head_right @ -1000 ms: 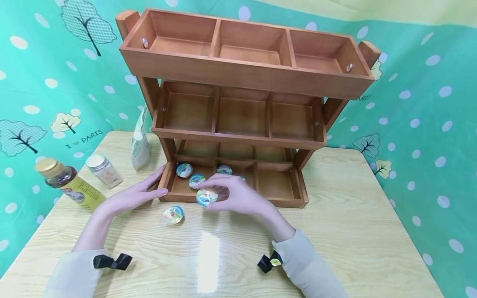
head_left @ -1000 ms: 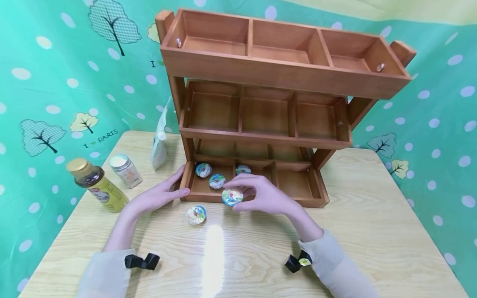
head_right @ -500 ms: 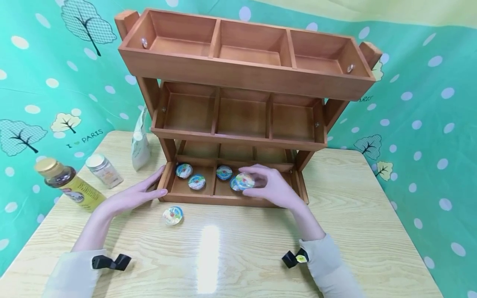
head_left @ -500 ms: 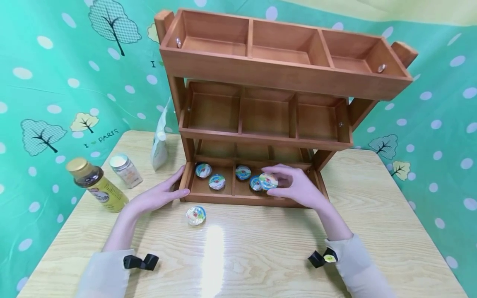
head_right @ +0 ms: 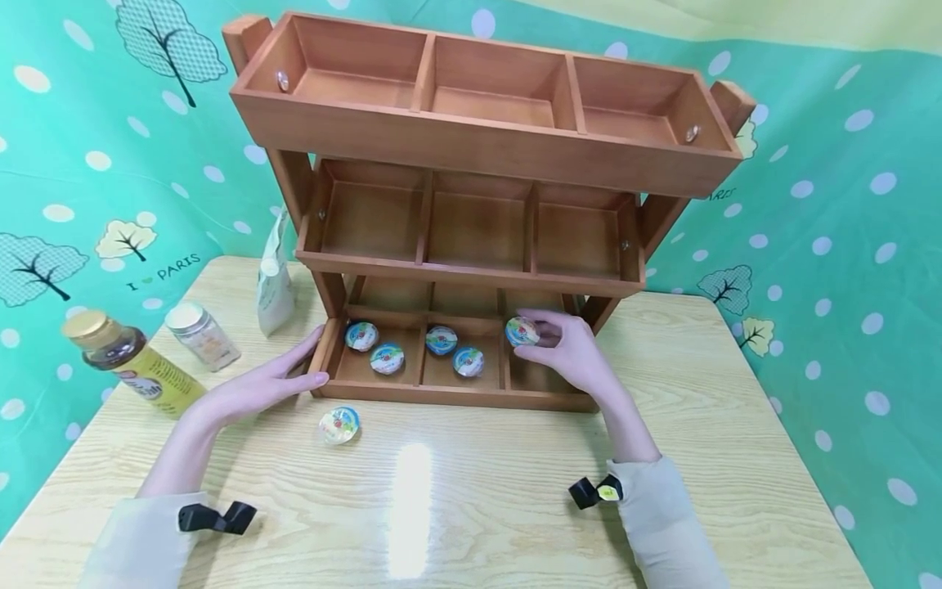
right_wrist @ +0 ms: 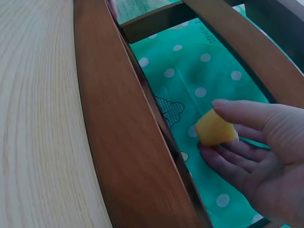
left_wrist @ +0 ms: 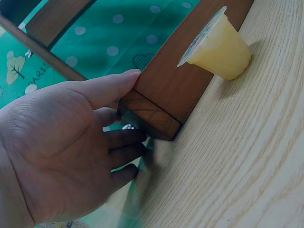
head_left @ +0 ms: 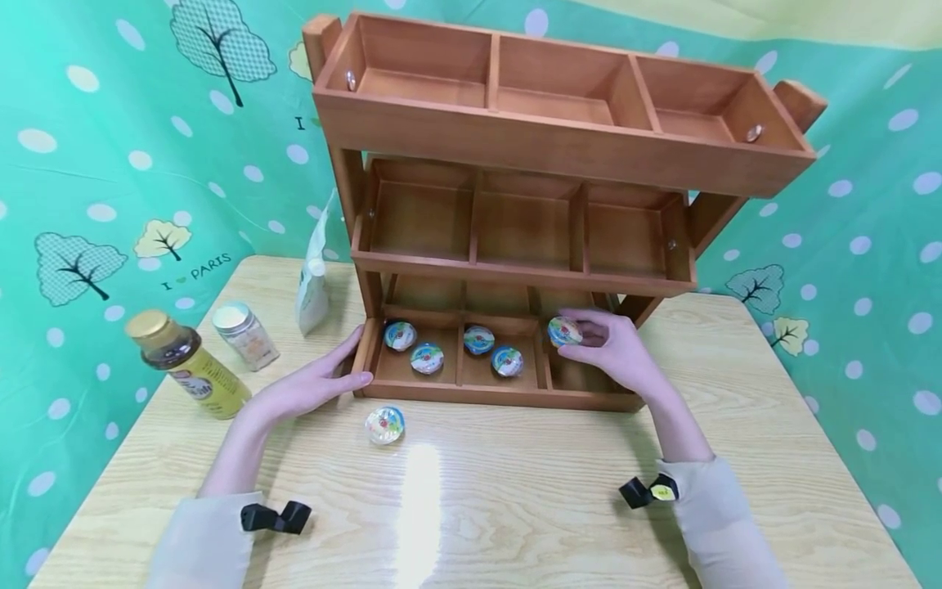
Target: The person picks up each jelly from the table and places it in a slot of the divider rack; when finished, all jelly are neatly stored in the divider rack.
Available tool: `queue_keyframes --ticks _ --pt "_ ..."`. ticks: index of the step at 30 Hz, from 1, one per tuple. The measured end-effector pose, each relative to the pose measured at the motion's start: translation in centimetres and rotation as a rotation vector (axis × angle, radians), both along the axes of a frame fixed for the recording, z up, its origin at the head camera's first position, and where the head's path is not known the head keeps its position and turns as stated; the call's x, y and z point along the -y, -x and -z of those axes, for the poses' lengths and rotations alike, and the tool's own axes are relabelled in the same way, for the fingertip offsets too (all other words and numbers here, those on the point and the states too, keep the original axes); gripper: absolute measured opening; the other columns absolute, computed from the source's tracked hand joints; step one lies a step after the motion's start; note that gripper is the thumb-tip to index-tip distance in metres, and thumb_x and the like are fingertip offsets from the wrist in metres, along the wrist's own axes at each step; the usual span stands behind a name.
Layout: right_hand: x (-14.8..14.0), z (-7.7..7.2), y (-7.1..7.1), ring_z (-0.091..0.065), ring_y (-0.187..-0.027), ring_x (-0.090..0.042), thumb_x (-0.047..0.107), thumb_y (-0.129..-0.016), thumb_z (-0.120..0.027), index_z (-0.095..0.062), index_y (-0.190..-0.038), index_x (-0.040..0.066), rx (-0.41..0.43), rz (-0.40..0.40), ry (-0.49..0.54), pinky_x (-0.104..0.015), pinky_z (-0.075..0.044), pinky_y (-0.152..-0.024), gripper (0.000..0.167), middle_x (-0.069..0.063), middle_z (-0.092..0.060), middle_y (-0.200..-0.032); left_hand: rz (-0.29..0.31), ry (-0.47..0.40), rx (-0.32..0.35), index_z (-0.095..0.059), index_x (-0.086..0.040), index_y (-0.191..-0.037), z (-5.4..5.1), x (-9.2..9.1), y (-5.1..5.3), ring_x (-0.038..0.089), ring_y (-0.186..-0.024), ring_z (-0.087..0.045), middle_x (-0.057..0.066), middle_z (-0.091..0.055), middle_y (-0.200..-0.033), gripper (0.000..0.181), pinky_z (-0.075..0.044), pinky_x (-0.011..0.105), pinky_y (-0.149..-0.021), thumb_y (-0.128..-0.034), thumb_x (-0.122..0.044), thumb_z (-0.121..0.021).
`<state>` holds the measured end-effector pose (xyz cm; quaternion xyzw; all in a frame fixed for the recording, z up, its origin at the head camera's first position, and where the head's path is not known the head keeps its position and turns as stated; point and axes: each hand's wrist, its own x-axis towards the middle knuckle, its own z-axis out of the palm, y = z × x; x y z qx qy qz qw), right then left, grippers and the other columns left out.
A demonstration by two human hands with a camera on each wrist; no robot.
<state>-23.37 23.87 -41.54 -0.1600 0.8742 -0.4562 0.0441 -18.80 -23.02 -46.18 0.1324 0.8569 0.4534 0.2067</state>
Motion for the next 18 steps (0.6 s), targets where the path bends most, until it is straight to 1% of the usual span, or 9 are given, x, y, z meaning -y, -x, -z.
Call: queue_keyframes --ticks 3,6,13,18 --pt "-0.1 0.1 0.2 -0.071 -0.108 -0.023 0.022 -0.087 -0.084 -0.066 -0.138 0.010 -0.015 0.035 -0.046 -0.015 -0.056 -0.086 0.056 -0.012 -0.070 -0.133 0.000 0.007 -0.002 0.003 -0.027 -0.167 0.0 0.0 0.0 0.048 -0.160 -0.002 0.016 0.002 -0.175 0.087 -0.012 0.071 -0.124 -0.1047 -0.045 -0.056" --pt "-0.1 0.3 0.3 -0.072 -0.108 -0.027 0.022 -0.087 -0.084 -0.066 -0.138 0.009 -0.036 0.057 -0.075 -0.012 -0.055 -0.084 0.056 -0.013 -0.070 -0.132 -0.002 0.002 -0.001 0.003 -0.027 -0.167 0.0 0.0 0.0 0.048 -0.160 -0.002 0.016 0.002 -0.175 0.087 -0.012 0.070 -0.125 -0.1047 -0.045 -0.056" --pt "0.0 0.7 0.5 -0.075 -0.100 -0.030 0.018 -0.085 -0.085 -0.067 -0.134 0.006 -0.099 0.096 -0.117 -0.009 -0.054 -0.078 0.054 -0.017 -0.073 -0.125 0.000 -0.009 0.001 0.003 -0.027 -0.167 0.0 0.0 0.0 0.047 -0.160 -0.002 0.016 0.002 -0.175 0.087 -0.012 0.070 -0.125 -0.1048 -0.045 -0.056" --pt "-0.1 1.2 0.6 -0.075 -0.098 -0.030 0.015 -0.084 -0.086 -0.068 -0.131 0.005 -0.112 0.096 -0.165 -0.010 -0.053 -0.076 0.051 -0.017 -0.074 -0.121 0.003 -0.013 0.001 0.003 -0.027 -0.167 0.0 0.0 0.0 0.047 -0.160 -0.001 0.015 0.003 -0.175 0.087 -0.012 0.070 -0.125 -0.1051 -0.044 -0.055"
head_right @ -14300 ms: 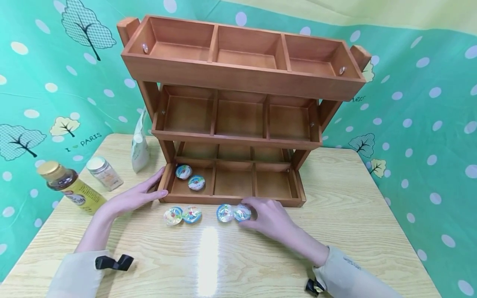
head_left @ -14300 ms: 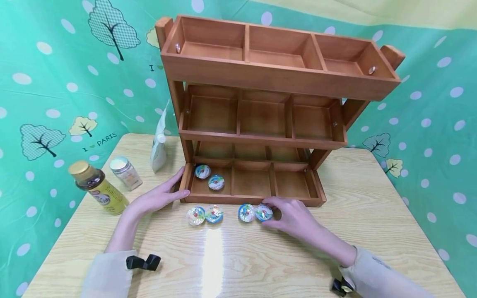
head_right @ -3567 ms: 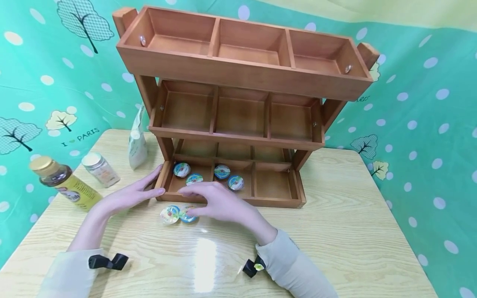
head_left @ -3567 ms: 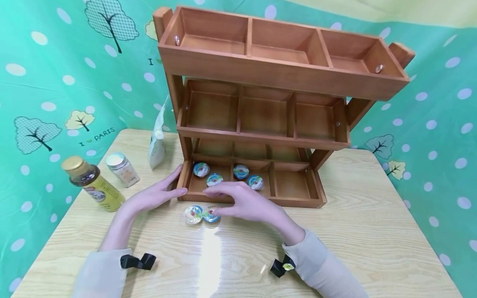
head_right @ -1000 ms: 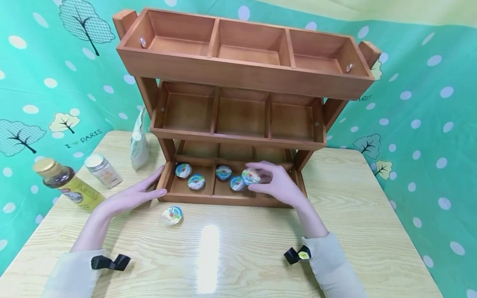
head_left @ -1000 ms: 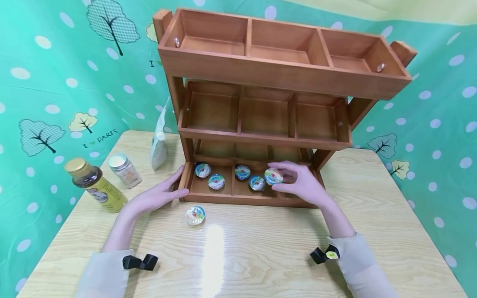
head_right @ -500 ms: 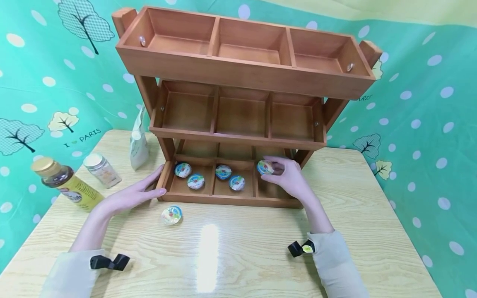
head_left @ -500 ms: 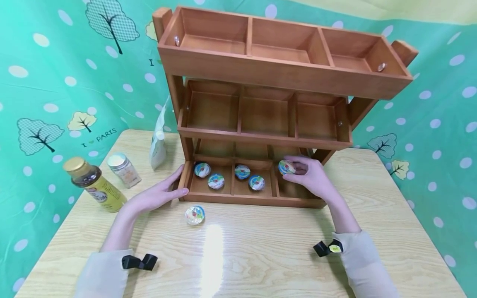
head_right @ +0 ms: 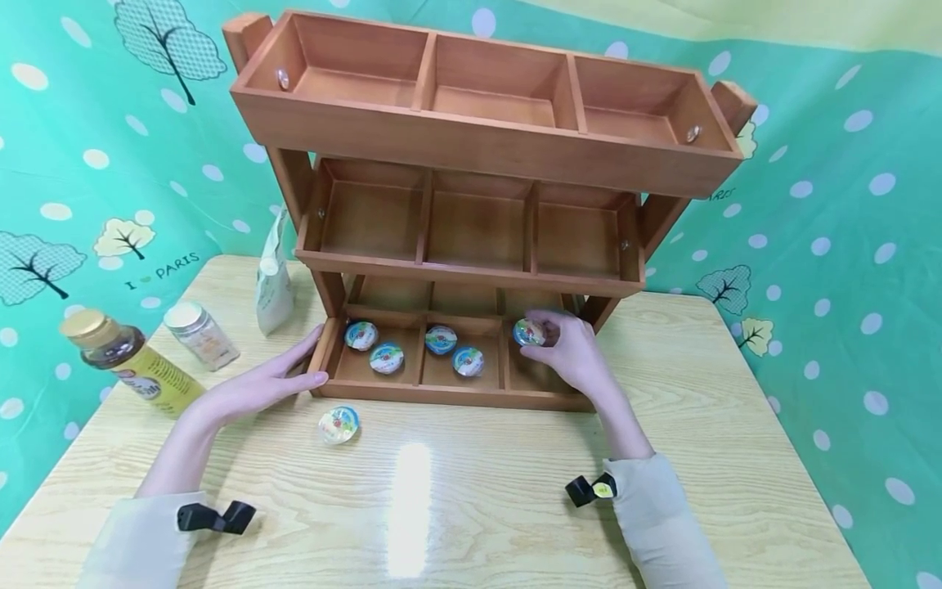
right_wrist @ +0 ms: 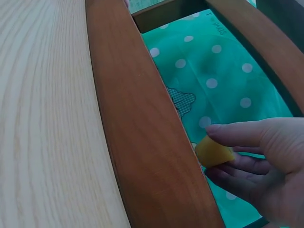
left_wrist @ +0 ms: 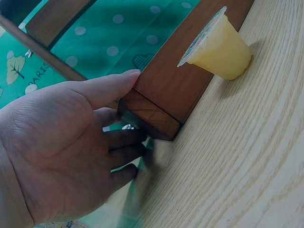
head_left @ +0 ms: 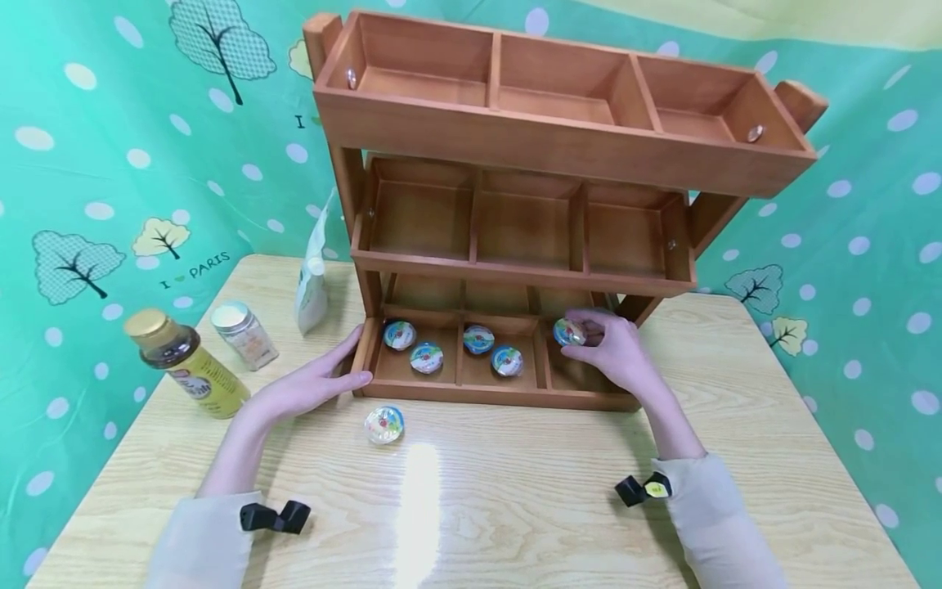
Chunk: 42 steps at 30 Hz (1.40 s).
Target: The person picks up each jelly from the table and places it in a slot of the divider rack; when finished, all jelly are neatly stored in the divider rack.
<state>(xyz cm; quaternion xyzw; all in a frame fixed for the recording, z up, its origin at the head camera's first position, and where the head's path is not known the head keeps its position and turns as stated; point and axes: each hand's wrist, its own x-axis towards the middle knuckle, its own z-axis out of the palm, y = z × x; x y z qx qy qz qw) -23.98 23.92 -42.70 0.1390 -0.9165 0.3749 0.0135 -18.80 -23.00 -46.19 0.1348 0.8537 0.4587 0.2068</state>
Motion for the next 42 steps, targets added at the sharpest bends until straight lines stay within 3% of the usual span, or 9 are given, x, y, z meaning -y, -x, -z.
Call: queue_keyframes --ticks 12,32,42 --pt "0.2 1.1 0.3 -0.075 -0.106 -0.032 0.016 -0.087 -0.083 -0.067 -0.134 0.004 0.041 0.016 -0.083 -0.045 -0.062 -0.089 0.052 -0.018 -0.073 -0.126 -0.008 0.012 0.006 0.004 -0.025 -0.167 -0.1 -0.1 -0.1 0.048 -0.160 -0.001 0.016 0.003 -0.175 0.087 -0.012 0.071 -0.125 -0.1056 -0.043 -0.054" --pt "0.7 2.0 0.3 -0.073 -0.110 -0.033 0.012 -0.088 -0.081 -0.067 -0.126 0.006 0.077 -0.011 -0.129 -0.049 -0.060 -0.094 0.040 -0.016 -0.073 -0.123 -0.001 0.002 0.005 0.004 -0.024 -0.167 -0.1 -0.1 0.1 0.048 -0.160 -0.001 0.017 0.004 -0.175 0.087 -0.011 0.071 -0.125 -0.1053 -0.044 -0.055" --pt "0.7 2.1 0.4 -0.072 -0.114 -0.033 0.017 -0.090 -0.080 -0.066 -0.134 0.007 0.105 0.002 -0.160 -0.050 -0.059 -0.096 0.047 -0.017 -0.072 -0.127 0.000 0.001 0.005 0.004 -0.024 -0.167 -0.2 -0.1 0.0 0.048 -0.160 -0.001 0.017 0.004 -0.175 0.087 -0.011 0.071 -0.124 -0.1052 -0.044 -0.055"
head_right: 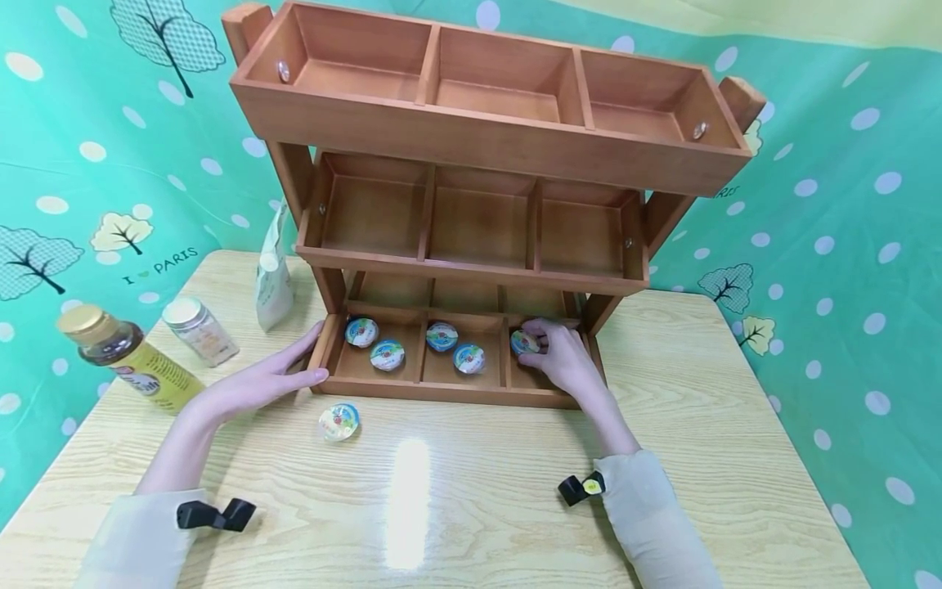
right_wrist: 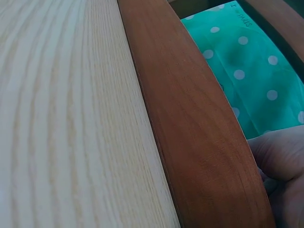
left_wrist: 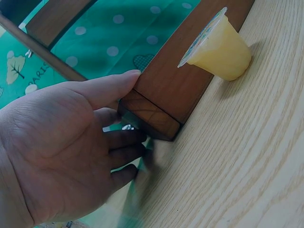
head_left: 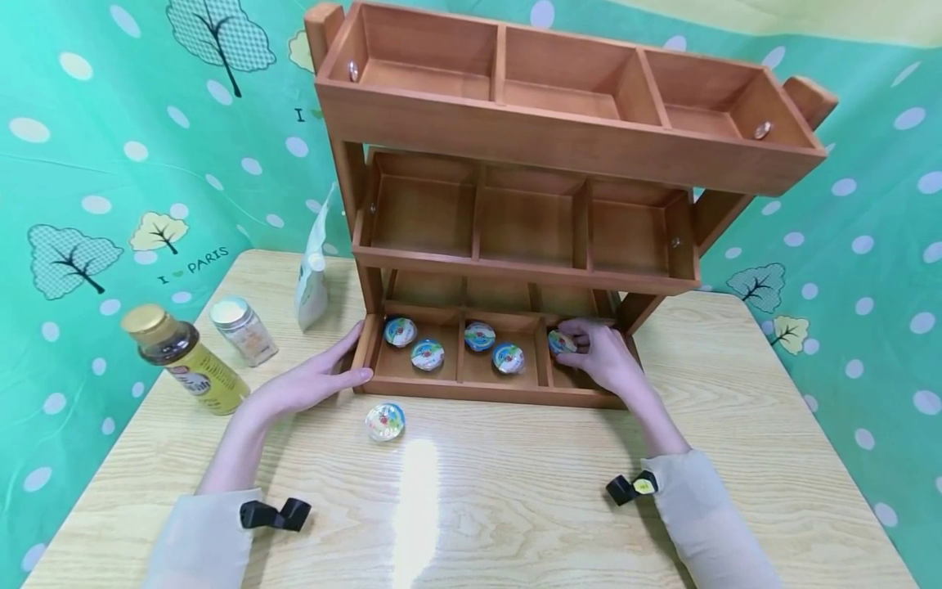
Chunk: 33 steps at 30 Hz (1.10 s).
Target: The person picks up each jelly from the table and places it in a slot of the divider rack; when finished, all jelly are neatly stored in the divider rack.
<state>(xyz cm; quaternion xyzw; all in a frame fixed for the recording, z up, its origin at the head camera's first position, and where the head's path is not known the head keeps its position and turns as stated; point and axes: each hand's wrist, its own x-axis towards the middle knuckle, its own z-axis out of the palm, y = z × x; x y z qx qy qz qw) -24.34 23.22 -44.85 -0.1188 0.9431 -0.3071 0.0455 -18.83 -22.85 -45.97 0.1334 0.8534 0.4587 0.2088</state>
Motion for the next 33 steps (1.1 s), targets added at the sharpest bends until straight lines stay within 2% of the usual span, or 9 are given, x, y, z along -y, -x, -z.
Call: queue_keyframes --ticks 12,18,23,26,30,33 --pt "0.0 0.2 0.1 -0.072 -0.115 -0.034 0.022 -0.091 -0.080 -0.065 -0.137 0.007 0.024 0.020 -0.002 -0.050 -0.059 -0.095 0.051 -0.018 -0.072 -0.129 -0.009 0.013 0.012 0.004 -0.026 -0.167 -0.2 0.2 -0.1 0.049 -0.160 -0.001 0.016 0.003 -0.175 0.087 -0.012 0.071 -0.124 -0.1049 -0.046 -0.055" --pt "-0.4 0.3 0.1 -0.073 -0.112 -0.034 0.025 -0.089 -0.082 -0.065 -0.137 0.008 0.001 0.024 0.006 -0.050 -0.060 -0.093 0.054 -0.019 -0.073 -0.127 -0.003 0.010 0.003 0.003 -0.027 -0.167 0.0 0.1 0.0 0.047 -0.160 -0.002 0.015 0.003 -0.175 0.087 -0.012 0.070 -0.125 -0.1053 -0.043 -0.055" --pt "-0.8 -0.1 -0.3 -0.074 -0.107 -0.035 0.027 -0.090 -0.081 -0.068 -0.132 0.006 -0.067 0.031 0.011 -0.051 -0.060 -0.091 0.049 -0.018 -0.074 -0.124 -0.002 0.010 0.014 0.004 -0.028 -0.167 0.3 -0.3 0.1 0.047 -0.160 -0.001 0.014 0.003 -0.175 0.087 -0.012 0.070 -0.125 -0.1051 -0.045 -0.055" --pt "-0.5 -0.6 -0.7 -0.073 -0.110 -0.035 0.028 -0.094 -0.077 -0.069 -0.131 0.006 -0.120 0.041 -0.007 -0.052 -0.059 -0.093 0.044 -0.017 -0.074 -0.125 -0.004 0.019 0.020 0.004 -0.028 -0.167 0.3 -0.3 0.0 0.048 -0.160 -0.002 0.015 0.003 -0.175 0.087 -0.012 0.070 -0.125 -0.1047 -0.047 -0.055" --pt "1.1 -1.7 -1.0 -0.069 -0.117 -0.037 0.028 -0.095 -0.075 -0.070 -0.130 0.006 -0.209 0.024 -0.012 -0.054 -0.056 -0.098 0.041 -0.016 -0.074 -0.125 -0.011 0.016 0.025 0.005 -0.029 -0.167 0.1 -0.1 -0.1 0.048 -0.160 -0.002 0.015 0.004 -0.175 0.088 -0.012 0.071 -0.124 -0.1046 -0.046 -0.055" --pt "3.1 -2.8 -1.2 -0.069 -0.117 -0.036 0.028 -0.095 -0.076 -0.070 -0.130 0.007 -0.281 -0.010 0.028 -0.053 -0.056 -0.098 0.041 -0.015 -0.074 -0.125 -0.011 0.005 0.021 0.005 -0.028 -0.167 -0.1 -0.1 -0.1 0.048 -0.160 0.000 0.015 0.004 -0.175 0.087 -0.011 0.071 -0.125 -0.1051 -0.045 -0.055"
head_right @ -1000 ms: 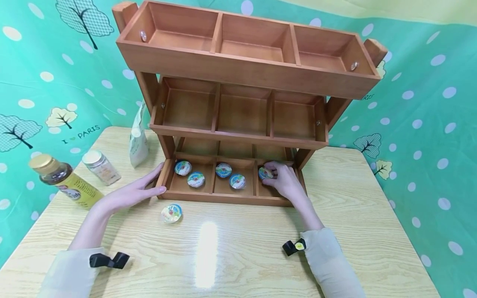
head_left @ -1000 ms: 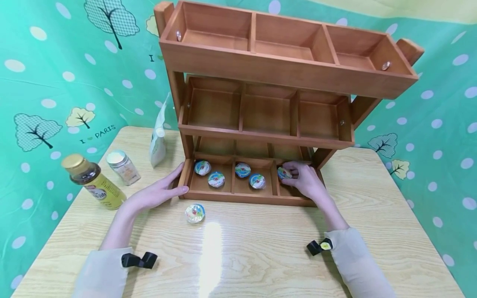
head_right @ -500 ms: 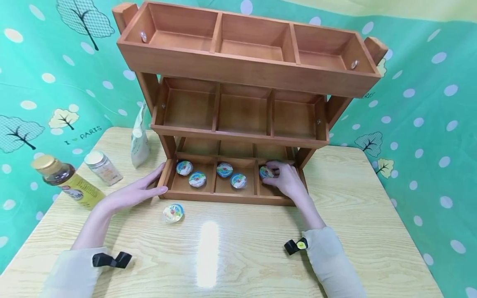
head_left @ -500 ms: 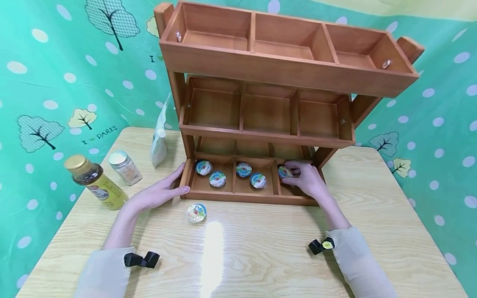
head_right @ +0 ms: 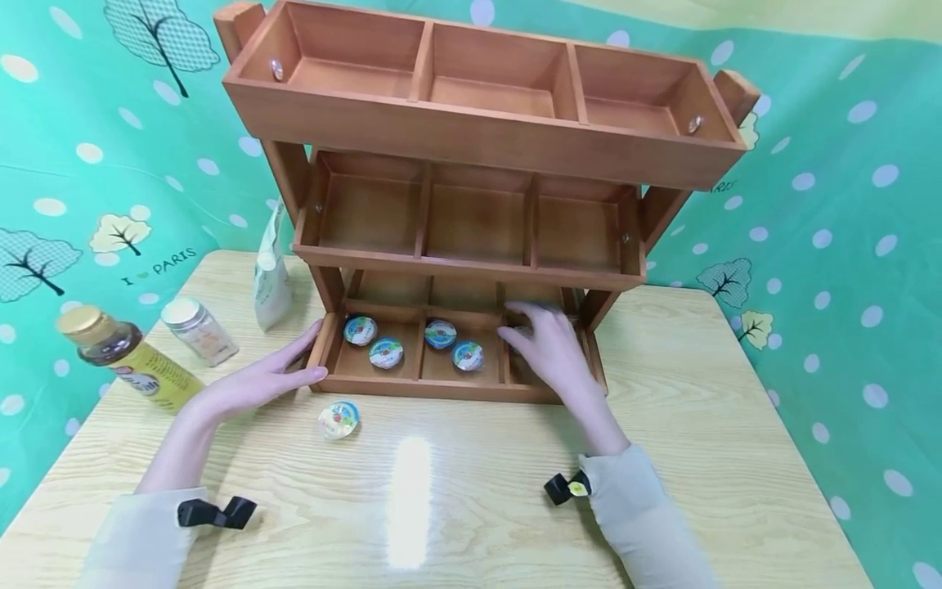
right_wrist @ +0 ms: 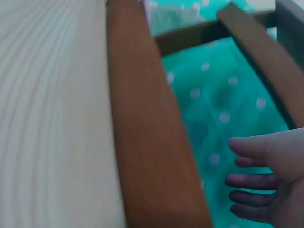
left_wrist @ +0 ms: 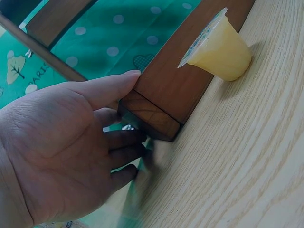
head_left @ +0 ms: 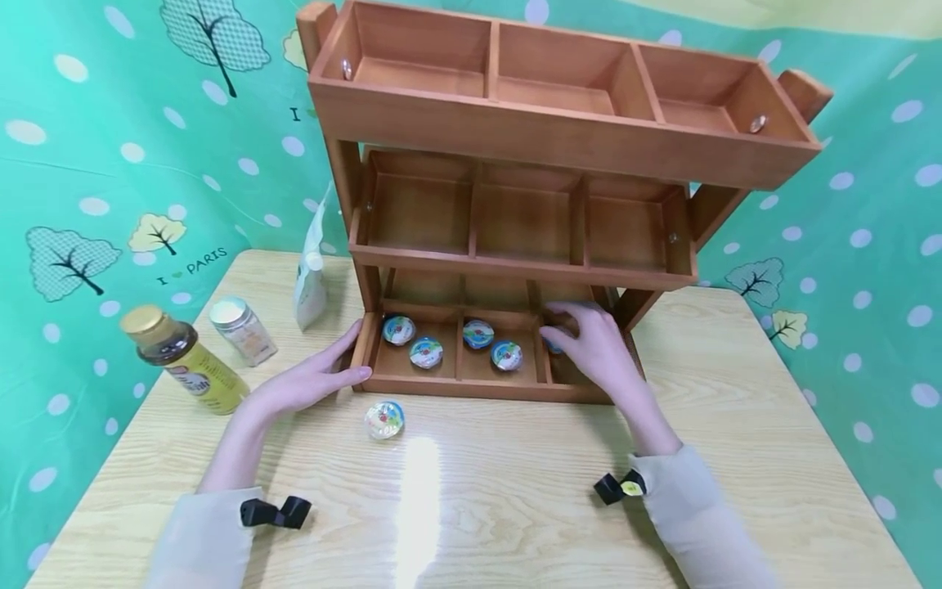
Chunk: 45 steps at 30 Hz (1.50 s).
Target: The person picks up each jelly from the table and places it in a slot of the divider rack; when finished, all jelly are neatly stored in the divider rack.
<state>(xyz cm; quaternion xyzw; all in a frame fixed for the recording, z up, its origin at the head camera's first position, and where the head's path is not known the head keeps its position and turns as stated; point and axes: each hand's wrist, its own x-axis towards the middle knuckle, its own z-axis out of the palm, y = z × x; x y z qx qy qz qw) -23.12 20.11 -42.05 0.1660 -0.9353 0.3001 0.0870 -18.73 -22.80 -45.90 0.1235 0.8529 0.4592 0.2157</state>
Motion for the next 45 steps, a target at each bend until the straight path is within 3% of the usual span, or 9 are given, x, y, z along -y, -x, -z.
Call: queue_keyframes --ticks 3,7,17,20,24,30,37,45 --pt "2.6 -1.0 -0.3 -0.068 -0.121 -0.033 0.027 -0.095 -0.075 -0.070 -0.131 0.010 -0.040 -0.059 0.032 -0.051 -0.054 -0.102 0.040 -0.012 -0.073 -0.129 0.005 -0.005 -0.006 0.005 -0.026 -0.167 -0.1 0.0 0.0 0.047 -0.160 0.001 0.014 0.005 -0.175 0.087 -0.010 0.070 -0.125 -0.1056 -0.043 -0.055" --pt "6.6 -1.6 -1.3 -0.066 -0.125 -0.026 0.025 -0.097 -0.074 -0.069 -0.132 0.012 -0.031 -0.176 0.080 -0.045 -0.053 -0.108 0.039 -0.006 -0.072 -0.132 0.007 -0.002 -0.007 0.005 -0.026 -0.167 -0.1 -0.1 -0.1 0.046 -0.160 0.001 0.014 0.005 -0.175 0.086 -0.010 0.070 -0.125 -0.1061 -0.041 -0.054" --pt "14.4 -1.6 -4.3 -0.070 -0.109 -0.019 0.020 -0.092 -0.079 -0.070 -0.130 0.012 0.000 -0.446 0.165 -0.038 -0.059 -0.095 0.040 -0.003 -0.075 -0.122 0.004 -0.009 -0.004 0.005 -0.029 -0.166 -0.2 0.0 0.0 0.047 -0.160 0.000 0.014 0.004 -0.175 0.085 -0.011 0.072 -0.124 -0.1061 -0.040 -0.054" --pt "15.9 -1.4 -5.2 -0.071 -0.107 -0.016 0.022 -0.093 -0.078 -0.067 -0.135 0.013 0.048 -0.546 0.114 -0.030 -0.059 -0.093 0.044 -0.003 -0.075 -0.121 -0.002 -0.008 -0.003 0.005 -0.031 -0.166 -0.2 0.1 0.0 0.047 -0.160 -0.001 0.012 0.004 -0.175 0.085 -0.012 0.073 -0.123 -0.1059 -0.043 -0.054" --pt "17.0 -0.4 -6.1 -0.066 -0.119 -0.008 0.030 -0.095 -0.076 -0.062 -0.142 0.019 0.105 -0.644 -0.021 -0.020 -0.053 -0.100 0.050 0.002 -0.071 -0.130 -0.002 0.005 -0.007 0.005 -0.033 -0.166 -0.1 0.2 -0.1 0.048 -0.160 -0.004 0.012 0.003 -0.175 0.084 -0.014 0.074 -0.122 -0.1061 -0.044 -0.053" --pt "17.2 1.0 -6.5 -0.056 -0.138 -0.007 0.032 -0.093 -0.078 -0.057 -0.147 0.023 0.157 -0.690 -0.151 -0.025 -0.049 -0.112 0.059 0.006 -0.061 -0.148 -0.013 0.018 -0.005 0.005 -0.034 -0.166 0.2 0.1 0.0 0.045 -0.160 -0.005 0.011 0.002 -0.176 0.084 -0.015 0.071 -0.123 -0.1058 -0.046 -0.053" --pt "17.3 1.7 -6.2 -0.057 -0.136 -0.008 0.027 -0.089 -0.082 -0.058 -0.147 0.021 0.178 -0.709 -0.231 -0.025 -0.048 -0.112 0.062 0.005 -0.063 -0.146 0.002 0.008 -0.015 0.004 -0.032 -0.166 0.2 0.1 0.1 0.047 -0.160 -0.003 0.012 0.002 -0.176 0.083 -0.014 0.072 -0.123 -0.1067 -0.042 -0.053" --pt "17.4 2.4 -6.0 -0.062 -0.130 -0.009 0.025 -0.093 -0.077 -0.059 -0.146 0.016 0.164 -0.720 -0.253 -0.024 -0.050 -0.109 0.057 0.001 -0.067 -0.140 -0.003 0.020 0.004 0.006 -0.032 -0.166 0.2 0.0 0.0 0.049 -0.159 -0.002 0.012 0.005 -0.176 0.085 -0.014 0.074 -0.121 -0.1062 -0.042 -0.054"
